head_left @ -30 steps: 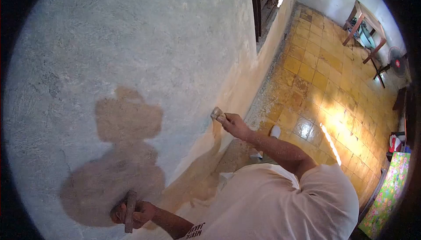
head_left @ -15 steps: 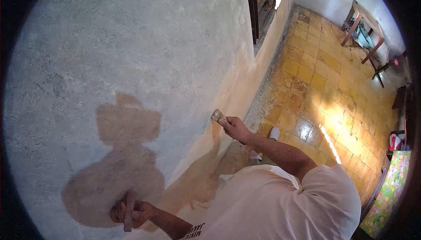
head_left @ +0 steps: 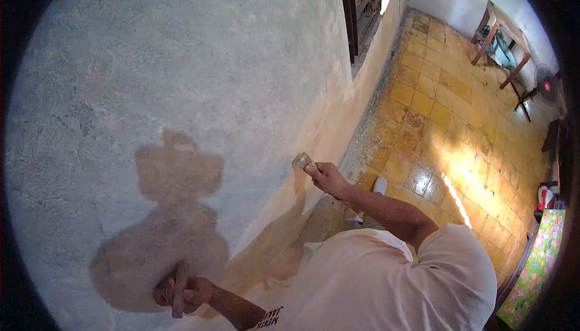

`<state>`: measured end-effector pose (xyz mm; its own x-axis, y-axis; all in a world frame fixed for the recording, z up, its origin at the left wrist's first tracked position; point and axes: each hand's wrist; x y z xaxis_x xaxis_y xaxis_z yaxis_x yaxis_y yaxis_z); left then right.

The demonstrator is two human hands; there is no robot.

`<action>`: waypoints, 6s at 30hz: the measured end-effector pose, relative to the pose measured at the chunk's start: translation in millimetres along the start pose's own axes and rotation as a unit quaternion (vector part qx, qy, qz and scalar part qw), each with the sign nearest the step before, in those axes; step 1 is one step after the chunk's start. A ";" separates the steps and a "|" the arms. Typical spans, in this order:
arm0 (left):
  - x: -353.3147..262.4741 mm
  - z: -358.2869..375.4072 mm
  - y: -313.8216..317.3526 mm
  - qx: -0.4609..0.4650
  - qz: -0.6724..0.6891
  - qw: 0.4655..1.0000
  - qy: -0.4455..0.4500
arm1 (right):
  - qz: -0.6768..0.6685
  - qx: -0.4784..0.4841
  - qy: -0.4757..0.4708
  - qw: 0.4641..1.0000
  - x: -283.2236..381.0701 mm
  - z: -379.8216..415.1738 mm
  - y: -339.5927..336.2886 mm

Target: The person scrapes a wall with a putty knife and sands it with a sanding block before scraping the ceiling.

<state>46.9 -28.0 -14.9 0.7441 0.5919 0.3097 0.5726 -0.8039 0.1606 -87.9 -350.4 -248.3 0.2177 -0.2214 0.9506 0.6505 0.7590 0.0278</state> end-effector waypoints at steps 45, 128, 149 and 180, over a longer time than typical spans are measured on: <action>-1.3 -0.5 1.3 0.004 -0.022 1.000 0.003 | 0.143 -0.037 0.034 0.988 -11.1 25.2 -22.6; -11.6 -5.2 8.3 0.014 -0.013 1.000 -0.012 | -0.024 -0.024 0.099 0.995 17.2 33.3 -13.7; 6.3 4.4 -5.4 0.027 -0.054 0.998 0.032 | -0.049 -0.042 0.098 0.993 46.3 8.9 9.0; -16.0 -8.1 8.4 0.008 -0.036 0.999 0.002 | -0.050 -0.065 0.071 0.994 71.8 8.0 -5.0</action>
<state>37.0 -44.6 -11.0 0.6992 0.6478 0.3026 0.6299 -0.7583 0.1679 -81.3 -365.2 -177.8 0.2424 -0.3826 0.8916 0.7604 0.6457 0.0704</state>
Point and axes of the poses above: each hand's wrist, its own z-axis away from the middle knuckle, its own y-axis out of the palm, x = y × z, and after that the axes turned 12 degrees about -x, right-handed
